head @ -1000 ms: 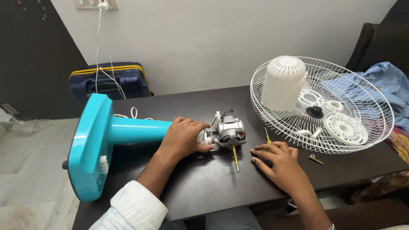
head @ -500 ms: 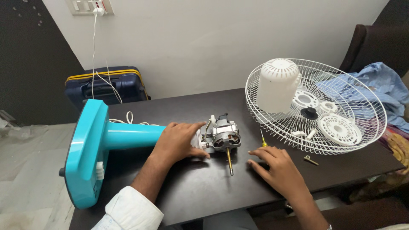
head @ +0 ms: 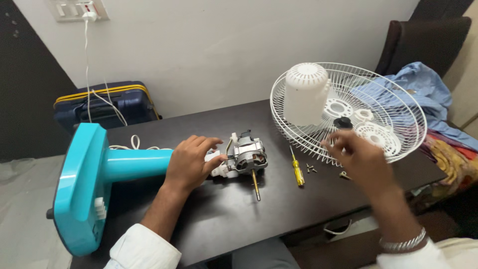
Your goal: The person assembles a table fan by attaching the motor housing to the fan stand and securing the rear fan cage with screws. They use a screwdriver to tighten the screws and ensure the components are properly aligned.
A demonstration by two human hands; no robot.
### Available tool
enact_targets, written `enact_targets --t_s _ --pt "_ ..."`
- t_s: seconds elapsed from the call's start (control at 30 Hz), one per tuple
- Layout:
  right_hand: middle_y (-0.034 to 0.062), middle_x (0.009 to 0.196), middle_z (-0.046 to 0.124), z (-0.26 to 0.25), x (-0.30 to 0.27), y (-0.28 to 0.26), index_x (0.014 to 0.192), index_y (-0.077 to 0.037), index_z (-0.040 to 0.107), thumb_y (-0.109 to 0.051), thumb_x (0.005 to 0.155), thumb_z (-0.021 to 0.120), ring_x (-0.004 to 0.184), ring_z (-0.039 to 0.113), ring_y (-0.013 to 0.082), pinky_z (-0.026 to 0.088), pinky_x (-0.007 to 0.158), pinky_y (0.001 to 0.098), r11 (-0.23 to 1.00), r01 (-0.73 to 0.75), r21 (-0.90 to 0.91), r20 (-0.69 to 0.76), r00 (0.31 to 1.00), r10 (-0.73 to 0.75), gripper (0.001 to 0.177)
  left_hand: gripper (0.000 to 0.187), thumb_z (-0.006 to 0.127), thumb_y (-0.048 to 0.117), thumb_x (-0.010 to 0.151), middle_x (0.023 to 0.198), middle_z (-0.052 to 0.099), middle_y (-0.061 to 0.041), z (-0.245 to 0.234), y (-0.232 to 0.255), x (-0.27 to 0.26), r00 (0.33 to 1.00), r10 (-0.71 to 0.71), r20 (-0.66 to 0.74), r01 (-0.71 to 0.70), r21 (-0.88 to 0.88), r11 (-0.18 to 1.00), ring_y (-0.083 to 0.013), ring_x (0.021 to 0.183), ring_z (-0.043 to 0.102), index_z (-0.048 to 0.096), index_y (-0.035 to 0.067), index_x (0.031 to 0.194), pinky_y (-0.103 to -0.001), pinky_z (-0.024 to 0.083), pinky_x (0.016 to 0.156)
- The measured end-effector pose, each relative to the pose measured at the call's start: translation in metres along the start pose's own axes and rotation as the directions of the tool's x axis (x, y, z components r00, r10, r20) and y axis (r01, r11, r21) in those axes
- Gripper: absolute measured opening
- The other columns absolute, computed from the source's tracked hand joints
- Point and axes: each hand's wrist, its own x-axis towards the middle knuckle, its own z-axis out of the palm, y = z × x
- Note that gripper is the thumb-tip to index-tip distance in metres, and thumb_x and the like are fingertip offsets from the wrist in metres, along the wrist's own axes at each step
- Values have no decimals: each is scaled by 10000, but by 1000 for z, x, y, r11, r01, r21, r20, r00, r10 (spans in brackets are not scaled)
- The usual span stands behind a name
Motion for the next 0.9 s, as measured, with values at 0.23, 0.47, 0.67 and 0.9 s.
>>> enact_targets --t_s 0.23,0.47,0.67,0.9 --pt "108 1251 744 -53 64 71 1283 -127 703 -473 751 849 1116 720 273 584 927 444 878 -327 -350 359 819 448 651 527 599 593 915 898 734 -37 -5 5 1 998 12 -54 -11 18 1000 -253 886 671 745 104 1051 -406 535 767" --pt "131 1447 600 -39 55 140 1444 -208 568 -556 633 938 1322 589 327 490 1099 480 848 -209 -487 611 613 502 957 498 597 568 936 879 735 -35 -5 6 0 998 1 -57 1 23 1000 -242 869 676 748 103 1032 -398 541 743" --pt "116 1434 636 -29 42 136 1485 -294 554 -515 767 819 1290 640 313 521 1086 488 793 -287 -537 593 539 598 797 465 597 533 959 873 725 -49 -5 5 -1 997 21 -70 -19 31 999 -252 860 669 751 97 1013 -403 539 744" --pt "108 1163 798 -43 40 131 1402 -290 686 -552 974 595 1044 748 280 611 929 472 708 -343 -617 384 654 652 510 401 602 465 987 845 717 -52 -7 7 0 996 15 -83 -13 26 1000 -252 828 661 749 92 987 -407 535 726"
